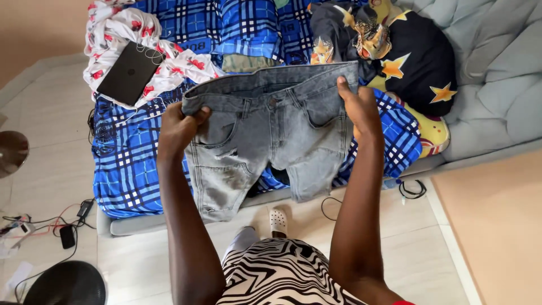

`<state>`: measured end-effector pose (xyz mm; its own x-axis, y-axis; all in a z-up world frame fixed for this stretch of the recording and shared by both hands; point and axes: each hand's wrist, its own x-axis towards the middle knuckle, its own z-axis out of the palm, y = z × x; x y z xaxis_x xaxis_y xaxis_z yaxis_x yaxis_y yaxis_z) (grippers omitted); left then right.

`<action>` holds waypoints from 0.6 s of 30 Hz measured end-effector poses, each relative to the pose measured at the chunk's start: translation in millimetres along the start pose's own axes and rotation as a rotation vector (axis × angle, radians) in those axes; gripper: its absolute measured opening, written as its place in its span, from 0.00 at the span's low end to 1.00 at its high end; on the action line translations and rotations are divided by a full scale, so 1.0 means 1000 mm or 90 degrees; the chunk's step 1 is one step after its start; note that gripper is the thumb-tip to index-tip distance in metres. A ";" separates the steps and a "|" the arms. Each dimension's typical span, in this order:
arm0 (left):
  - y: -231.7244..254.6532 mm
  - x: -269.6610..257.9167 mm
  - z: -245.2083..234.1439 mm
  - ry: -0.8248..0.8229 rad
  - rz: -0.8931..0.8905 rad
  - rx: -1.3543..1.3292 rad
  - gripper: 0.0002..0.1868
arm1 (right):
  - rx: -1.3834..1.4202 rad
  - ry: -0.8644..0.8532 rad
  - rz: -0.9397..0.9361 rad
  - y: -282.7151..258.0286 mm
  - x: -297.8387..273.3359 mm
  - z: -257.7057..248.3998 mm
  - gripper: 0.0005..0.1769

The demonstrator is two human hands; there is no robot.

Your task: Packing a suitcase with various clothes.

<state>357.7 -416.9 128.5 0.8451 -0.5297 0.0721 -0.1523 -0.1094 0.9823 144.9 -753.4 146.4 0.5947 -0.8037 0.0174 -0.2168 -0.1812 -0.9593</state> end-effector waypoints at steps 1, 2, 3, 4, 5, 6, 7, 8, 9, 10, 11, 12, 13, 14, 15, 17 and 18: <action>0.001 -0.001 -0.001 0.000 -0.004 0.001 0.10 | 0.000 -0.002 0.004 -0.004 -0.002 0.001 0.25; 0.003 0.001 -0.002 0.010 -0.003 -0.001 0.09 | 0.009 -0.013 0.002 -0.010 -0.001 0.003 0.22; 0.005 0.003 -0.003 0.019 -0.002 -0.004 0.09 | 0.018 -0.025 -0.001 -0.017 0.000 0.006 0.21; 0.006 0.005 -0.005 0.022 -0.004 -0.003 0.09 | 0.018 -0.028 0.000 -0.015 0.005 0.006 0.21; 0.007 0.006 -0.007 0.024 -0.022 0.004 0.10 | 0.015 -0.024 0.007 -0.013 0.010 0.007 0.21; 0.007 0.008 -0.008 0.026 -0.040 0.009 0.11 | 0.010 -0.020 0.014 -0.011 0.015 0.008 0.21; 0.006 0.012 -0.009 0.026 -0.043 0.010 0.11 | 0.010 -0.021 0.015 -0.012 0.018 0.010 0.21; 0.005 0.019 -0.010 0.020 -0.038 0.020 0.11 | 0.018 -0.025 0.000 -0.014 0.022 0.012 0.19; 0.004 0.026 -0.011 0.013 -0.032 0.030 0.10 | 0.026 -0.029 -0.016 -0.015 0.026 0.015 0.18; -0.007 0.042 -0.012 0.008 -0.030 0.031 0.10 | 0.027 -0.024 -0.015 -0.003 0.043 0.021 0.18; -0.018 0.058 -0.012 -0.003 -0.015 0.023 0.12 | -0.012 0.007 -0.023 0.009 0.059 0.028 0.22; -0.028 0.078 -0.010 -0.012 0.004 0.012 0.14 | -0.053 0.038 -0.035 0.018 0.080 0.033 0.27; -0.035 0.106 -0.005 -0.016 0.010 0.010 0.14 | -0.053 0.045 -0.039 0.033 0.116 0.049 0.27; -0.043 0.132 -0.002 0.040 0.016 0.105 0.12 | -0.116 0.111 -0.141 0.050 0.151 0.066 0.23; -0.051 0.157 0.003 0.097 0.022 0.199 0.11 | -0.179 0.177 -0.243 0.068 0.185 0.082 0.22; -0.081 0.174 0.013 0.223 0.120 0.351 0.15 | -0.233 0.201 -0.295 0.109 0.202 0.102 0.21; -0.087 0.200 0.016 0.360 0.247 0.494 0.24 | -0.277 0.238 -0.372 0.116 0.227 0.114 0.23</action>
<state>531.9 -527.2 54.7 0.7538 -0.1933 0.6281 -0.5844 -0.6341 0.5063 343.5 -892.1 7.2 0.4248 -0.6329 0.6473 -0.2785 -0.7717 -0.5718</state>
